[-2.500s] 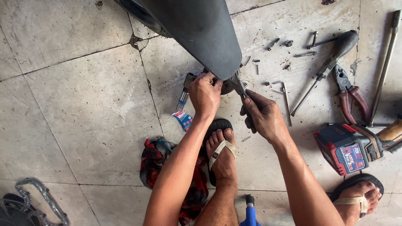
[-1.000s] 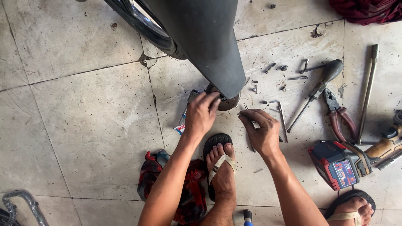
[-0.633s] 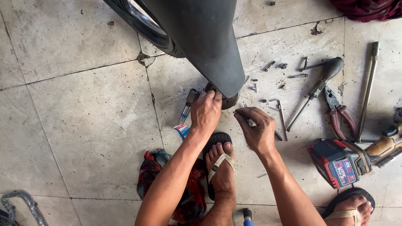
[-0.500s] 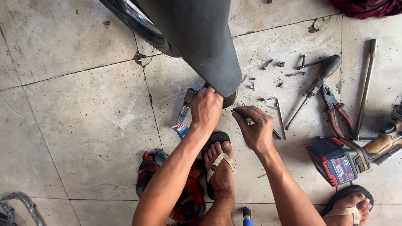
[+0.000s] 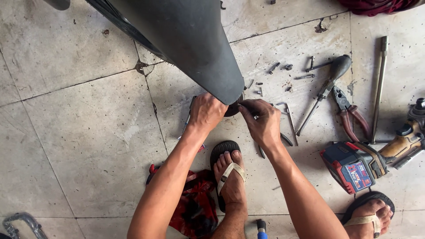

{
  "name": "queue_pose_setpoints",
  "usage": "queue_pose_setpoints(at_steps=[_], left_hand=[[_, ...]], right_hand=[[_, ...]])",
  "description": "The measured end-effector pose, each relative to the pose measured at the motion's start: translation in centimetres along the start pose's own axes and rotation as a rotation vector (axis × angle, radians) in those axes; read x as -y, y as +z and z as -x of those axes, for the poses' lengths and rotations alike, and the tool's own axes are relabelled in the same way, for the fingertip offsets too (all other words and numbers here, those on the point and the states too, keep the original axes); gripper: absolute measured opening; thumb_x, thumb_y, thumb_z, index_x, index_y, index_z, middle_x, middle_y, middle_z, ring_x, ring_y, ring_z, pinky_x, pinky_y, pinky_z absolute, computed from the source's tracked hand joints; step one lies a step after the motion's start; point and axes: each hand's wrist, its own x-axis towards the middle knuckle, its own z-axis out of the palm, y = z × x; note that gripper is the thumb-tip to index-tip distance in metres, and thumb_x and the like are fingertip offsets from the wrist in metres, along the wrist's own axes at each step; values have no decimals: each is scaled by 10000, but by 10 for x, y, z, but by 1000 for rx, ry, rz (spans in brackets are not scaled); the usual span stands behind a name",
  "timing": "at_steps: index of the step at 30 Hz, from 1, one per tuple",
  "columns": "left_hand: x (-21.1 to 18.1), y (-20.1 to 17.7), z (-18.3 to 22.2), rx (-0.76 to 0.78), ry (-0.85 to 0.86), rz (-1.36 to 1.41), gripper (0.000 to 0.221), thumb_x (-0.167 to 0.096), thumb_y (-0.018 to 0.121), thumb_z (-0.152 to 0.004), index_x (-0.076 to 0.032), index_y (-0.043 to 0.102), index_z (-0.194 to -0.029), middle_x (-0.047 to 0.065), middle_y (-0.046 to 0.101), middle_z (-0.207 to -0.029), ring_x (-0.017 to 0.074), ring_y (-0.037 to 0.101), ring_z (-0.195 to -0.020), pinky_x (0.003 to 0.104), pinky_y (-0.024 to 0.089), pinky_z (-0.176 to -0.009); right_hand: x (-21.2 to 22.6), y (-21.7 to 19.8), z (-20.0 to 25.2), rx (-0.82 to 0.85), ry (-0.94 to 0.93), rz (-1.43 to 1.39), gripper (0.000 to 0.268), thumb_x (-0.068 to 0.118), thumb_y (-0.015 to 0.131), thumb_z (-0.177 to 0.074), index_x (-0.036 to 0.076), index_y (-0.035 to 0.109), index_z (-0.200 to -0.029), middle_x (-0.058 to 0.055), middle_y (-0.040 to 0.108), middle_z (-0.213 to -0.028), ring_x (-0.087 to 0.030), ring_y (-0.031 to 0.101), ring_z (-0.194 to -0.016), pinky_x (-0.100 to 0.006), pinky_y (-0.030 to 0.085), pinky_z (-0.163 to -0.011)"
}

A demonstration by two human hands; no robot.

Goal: Repairing a motorcycle clutch assembly by manipulating springs and clips using pliers

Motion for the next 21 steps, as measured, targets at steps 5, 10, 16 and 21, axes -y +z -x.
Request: queue_pose_setpoints(at_steps=[5,10,16,21], left_hand=[[-12,-12,1,52,-317,553,101,-184,758,-880,-123,725,-807,84,674,-680,212,589,-598,363,502,-569],[-22,-17,24,-123,-789,1649,88,-122,718,-921,-138,653,-978,-37,630,-807,27,468,-666,173,441,-575],[-36,-28,34,-105,-910,1905,80,-24,679,-960,-68,657,-1022,153,718,-863,25,465,-574,136,377,-498],[-30,-21,52,-61,-1094,1605,195,-169,657,-1012,-43,676,-1160,132,692,-867,69,493,-604,172,405,-494]], right_hand=[[7,-8,-4,19,50,-65,97,62,801,-895,90,798,-988,-142,743,-846,-296,757,-787,-364,588,-665],[28,-20,-3,46,149,-182,90,83,812,-896,87,797,-985,-118,763,-880,-193,751,-828,-330,591,-711],[40,-21,-3,125,177,-142,90,96,805,-892,109,800,-982,-84,769,-829,-200,766,-830,-327,601,-707],[17,-26,-1,118,166,-42,100,51,798,-890,48,788,-990,-153,761,-828,-282,764,-838,-391,593,-719]])
